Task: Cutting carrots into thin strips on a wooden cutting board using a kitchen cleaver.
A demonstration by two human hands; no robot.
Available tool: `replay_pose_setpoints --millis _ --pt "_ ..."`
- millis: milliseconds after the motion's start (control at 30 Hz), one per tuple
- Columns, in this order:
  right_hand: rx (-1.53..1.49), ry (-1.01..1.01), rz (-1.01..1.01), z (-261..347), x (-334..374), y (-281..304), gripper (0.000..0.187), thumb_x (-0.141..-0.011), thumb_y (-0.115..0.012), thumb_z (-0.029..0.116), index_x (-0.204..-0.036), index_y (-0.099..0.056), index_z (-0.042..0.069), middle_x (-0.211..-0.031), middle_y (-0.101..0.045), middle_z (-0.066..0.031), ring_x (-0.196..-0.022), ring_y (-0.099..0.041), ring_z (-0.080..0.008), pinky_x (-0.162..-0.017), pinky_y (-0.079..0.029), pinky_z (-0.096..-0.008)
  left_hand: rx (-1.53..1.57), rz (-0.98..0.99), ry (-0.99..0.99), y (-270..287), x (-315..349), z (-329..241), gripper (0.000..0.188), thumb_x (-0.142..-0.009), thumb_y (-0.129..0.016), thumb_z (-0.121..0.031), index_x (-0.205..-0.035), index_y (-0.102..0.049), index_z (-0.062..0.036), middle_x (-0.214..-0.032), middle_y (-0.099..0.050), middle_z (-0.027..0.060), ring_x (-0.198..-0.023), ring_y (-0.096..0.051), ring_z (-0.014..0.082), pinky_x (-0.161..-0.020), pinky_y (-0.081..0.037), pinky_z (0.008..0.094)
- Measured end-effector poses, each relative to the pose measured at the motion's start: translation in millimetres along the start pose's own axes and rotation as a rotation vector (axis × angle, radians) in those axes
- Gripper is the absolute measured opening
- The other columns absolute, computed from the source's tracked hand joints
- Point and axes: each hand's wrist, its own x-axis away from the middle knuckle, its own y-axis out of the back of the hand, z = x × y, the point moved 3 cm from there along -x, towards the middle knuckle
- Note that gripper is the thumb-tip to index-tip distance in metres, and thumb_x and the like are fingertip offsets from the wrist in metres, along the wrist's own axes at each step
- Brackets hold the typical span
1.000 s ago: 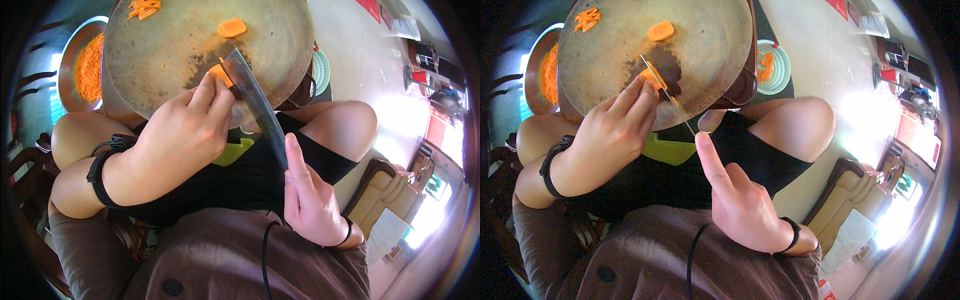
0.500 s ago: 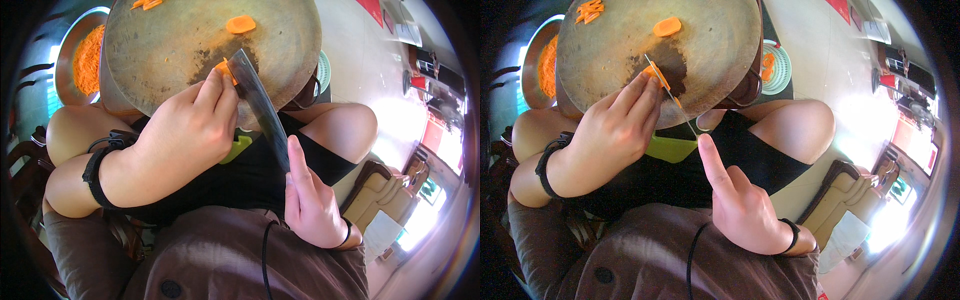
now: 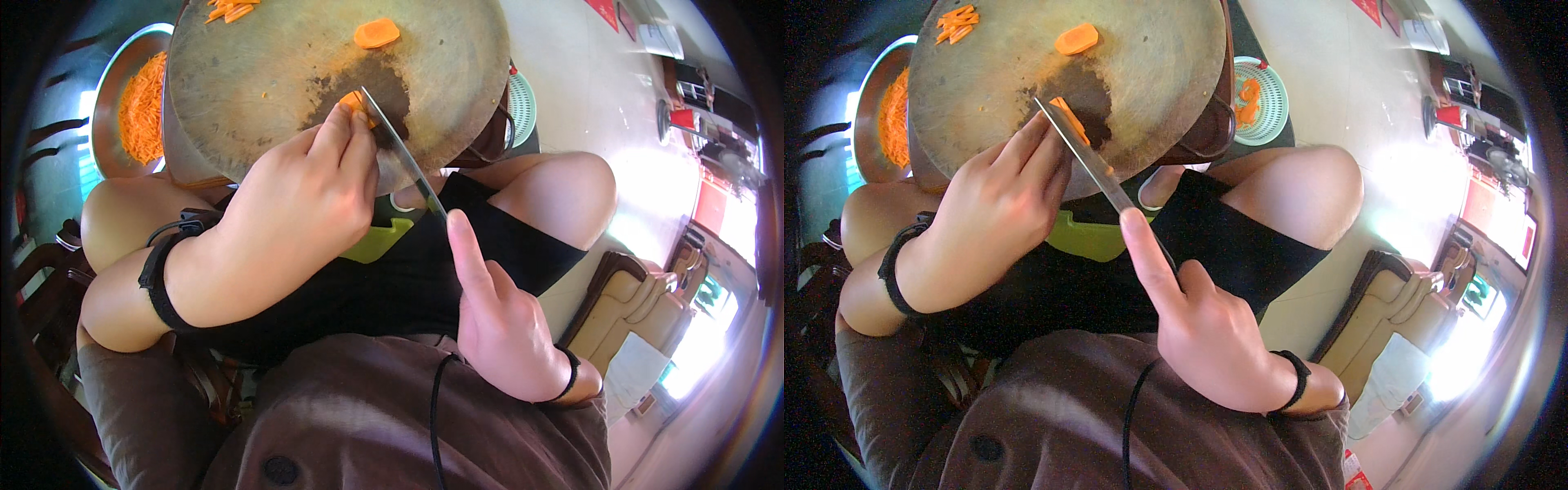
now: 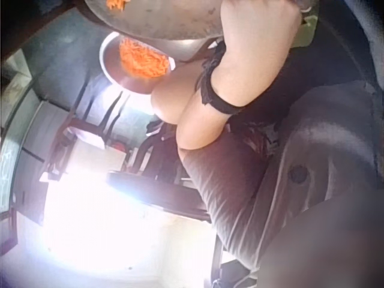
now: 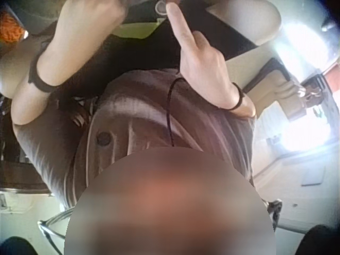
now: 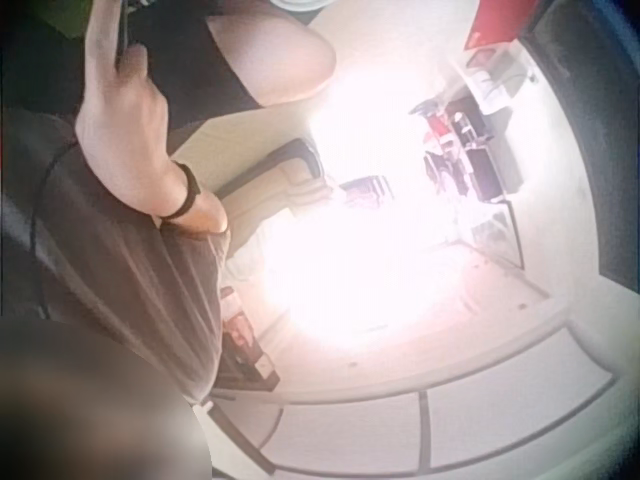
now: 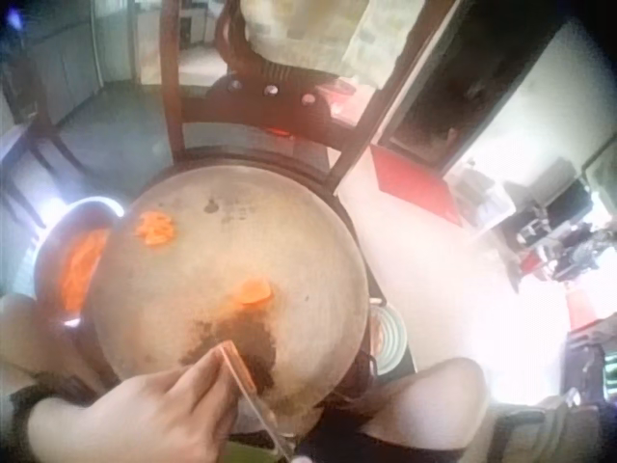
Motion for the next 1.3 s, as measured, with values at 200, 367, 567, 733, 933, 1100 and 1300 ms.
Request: replay_pose_setpoints --millis 200,367,567,733,933,1100,1300 --pt "-0.083 -0.018 -0.048 -6 20 4 0.095 -0.087 -0.061 -0.009 -0.174 -0.033 0.016 -0.073 -0.051 -0.0103 -0.054 -0.059 -0.0287 -0.056 -0.056 -0.0458 0.151 0.053 -0.015 12 -3 17 0.037 -0.083 -0.073 -0.013 -0.115 -0.076 0.0056 -0.126 -0.070 0.0181 -0.124 -0.068 0.0323 -0.095 -0.061 0.0386" --pt "-0.337 0.066 -0.236 -20 21 7 0.076 -0.106 -0.053 -0.001 -0.175 -0.027 0.013 -0.083 -0.061 -0.0138 -0.063 -0.061 -0.0245 -0.062 -0.055 -0.0377 0.569 0.041 0.108 24 -15 62 0.030 -0.092 -0.071 -0.003 -0.122 -0.075 -0.0049 -0.106 -0.075 0.0137 -0.101 -0.075 0.0308 -0.087 -0.062 0.0409" --pt "-1.146 -0.288 -0.050 -16 15 29 0.077 -0.113 -0.048 0.007 -0.179 -0.010 0.019 -0.082 -0.058 -0.0018 -0.059 -0.045 -0.0047 -0.050 -0.042 -0.0219 1.405 -0.024 0.564 15 -24 95 0.031 -0.111 -0.058 -0.013 -0.135 -0.068 0.0048 -0.126 -0.077 0.0152 -0.114 -0.075 0.0208 -0.099 -0.061 0.0340" --pt "-1.415 -0.238 0.002 -12 10 23 0.079 -0.114 -0.044 0.006 -0.178 -0.003 0.024 -0.088 -0.061 -0.0056 -0.050 -0.037 -0.0034 -0.043 -0.037 -0.0185 2.210 -0.137 0.442 10 -42 86 0.041 -0.112 -0.055 -0.017 -0.142 -0.062 0.0109 -0.132 -0.073 0.0202 -0.116 -0.074 0.0247 -0.107 -0.059 0.0361" --pt "-1.543 -0.233 0.046 -25 13 16 0.081 -0.115 -0.049 0.009 -0.178 -0.004 0.032 -0.082 -0.057 -0.0071 -0.049 -0.040 -0.0078 -0.045 -0.042 -0.0254 2.169 -0.083 0.511 7 -46 89 0.038 -0.110 -0.057 -0.013 -0.138 -0.065 0.0108 -0.128 -0.074 0.0186 -0.113 -0.075 0.0242 -0.106 -0.060 0.0346" --pt "-1.546 -0.272 -0.019 -32 17 13 0.080 -0.115 -0.047 0.008 -0.178 -0.005 0.032 -0.081 -0.056 -0.0074 -0.048 -0.039 -0.0077 -0.044 -0.042 -0.0247 1.990 -0.076 0.519 -1 -42 91 0.030 -0.109 -0.061 -0.008 -0.133 -0.069 0.0090 -0.121 -0.077 0.0139 -0.108 -0.077 0.0222 -0.101 -0.062 0.0326" --pt "-1.407 -0.316 -0.190 -48 17 3 0.079 -0.114 -0.047 0.005 -0.178 -0.009 0.031 -0.080 -0.053 -0.0052 -0.050 -0.040 -0.0072 -0.044 -0.044 -0.0239 0.617 -0.190 -0.006 -2 -57 72 0.027 -0.093 -0.071 -0.004 -0.121 -0.073 -0.0038 -0.106 -0.075 0.0185 -0.100 -0.071 0.0404 -0.089 -0.058 0.0462"
